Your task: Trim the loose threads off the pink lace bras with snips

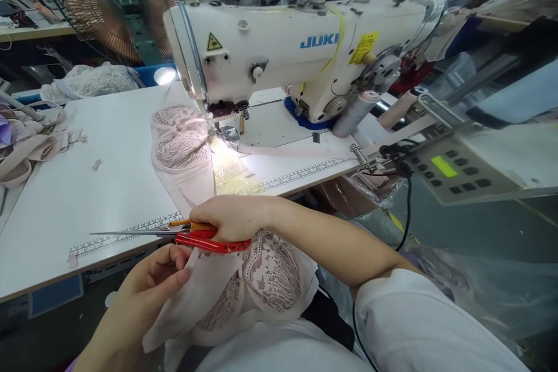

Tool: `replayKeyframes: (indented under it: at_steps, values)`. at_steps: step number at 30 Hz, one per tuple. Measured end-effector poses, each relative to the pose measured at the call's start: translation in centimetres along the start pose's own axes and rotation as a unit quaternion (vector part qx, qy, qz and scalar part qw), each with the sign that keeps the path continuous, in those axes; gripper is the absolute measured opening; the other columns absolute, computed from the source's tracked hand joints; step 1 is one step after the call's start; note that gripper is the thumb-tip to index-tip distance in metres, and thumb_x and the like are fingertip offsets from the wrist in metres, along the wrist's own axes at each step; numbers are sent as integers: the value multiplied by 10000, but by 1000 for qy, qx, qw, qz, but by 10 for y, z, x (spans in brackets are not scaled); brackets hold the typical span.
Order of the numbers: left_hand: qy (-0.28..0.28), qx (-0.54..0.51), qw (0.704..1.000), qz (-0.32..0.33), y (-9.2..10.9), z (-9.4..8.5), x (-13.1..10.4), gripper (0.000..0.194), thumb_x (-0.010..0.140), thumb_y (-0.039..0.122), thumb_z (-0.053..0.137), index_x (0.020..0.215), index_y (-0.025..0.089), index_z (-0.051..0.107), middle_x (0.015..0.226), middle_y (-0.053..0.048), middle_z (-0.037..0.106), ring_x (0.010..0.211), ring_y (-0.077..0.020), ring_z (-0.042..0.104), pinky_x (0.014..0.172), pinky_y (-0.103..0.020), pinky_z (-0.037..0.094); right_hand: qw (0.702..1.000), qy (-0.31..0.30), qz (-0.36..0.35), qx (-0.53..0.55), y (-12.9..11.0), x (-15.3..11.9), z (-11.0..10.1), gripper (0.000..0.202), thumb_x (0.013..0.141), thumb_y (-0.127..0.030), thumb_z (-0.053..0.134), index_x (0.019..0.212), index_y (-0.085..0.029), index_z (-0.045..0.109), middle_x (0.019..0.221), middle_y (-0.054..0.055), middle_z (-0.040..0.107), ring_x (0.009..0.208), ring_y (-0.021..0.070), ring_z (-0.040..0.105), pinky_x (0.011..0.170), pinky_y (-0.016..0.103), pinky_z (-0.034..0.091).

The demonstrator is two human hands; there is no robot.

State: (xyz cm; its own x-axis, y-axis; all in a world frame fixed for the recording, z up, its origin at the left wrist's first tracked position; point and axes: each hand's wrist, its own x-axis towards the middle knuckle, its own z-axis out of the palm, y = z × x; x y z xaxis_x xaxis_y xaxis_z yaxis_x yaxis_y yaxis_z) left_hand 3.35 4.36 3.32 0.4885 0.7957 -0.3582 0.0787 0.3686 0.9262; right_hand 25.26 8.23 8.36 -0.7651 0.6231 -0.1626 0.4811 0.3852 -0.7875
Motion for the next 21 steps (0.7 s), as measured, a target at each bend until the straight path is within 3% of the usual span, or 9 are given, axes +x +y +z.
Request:
replayKeyframes:
  at_steps: [4, 12, 21]
  values:
    - [22, -56, 997, -41, 6, 3, 1, 300, 618, 314, 842, 624, 181, 572, 623, 53, 546, 565, -75, 448, 515, -137, 374, 1000, 0, -8, 3, 0, 1, 0, 249, 756, -165, 570, 680, -208, 338, 660, -45, 449, 606, 122, 436, 552, 252, 335]
    - [97, 9, 995, -22, 7, 10, 2, 337, 568, 369, 864, 607, 170, 595, 641, 31, 572, 652, -108, 470, 595, -173, 389, 1000, -4, -11, 3, -6, 0, -2, 234, 759, -148, 572, 673, -202, 361, 661, -42, 456, 614, 122, 444, 569, 249, 343]
    - [126, 36, 990, -46, 0, 3, 2, 360, 595, 425, 845, 818, 199, 676, 772, 4, 679, 754, -164, 586, 704, -247, 472, 999, -5, -29, -15, -4, 1, -2, 225, 787, -157, 539, 683, -207, 346, 693, -23, 468, 634, 135, 447, 573, 260, 351]
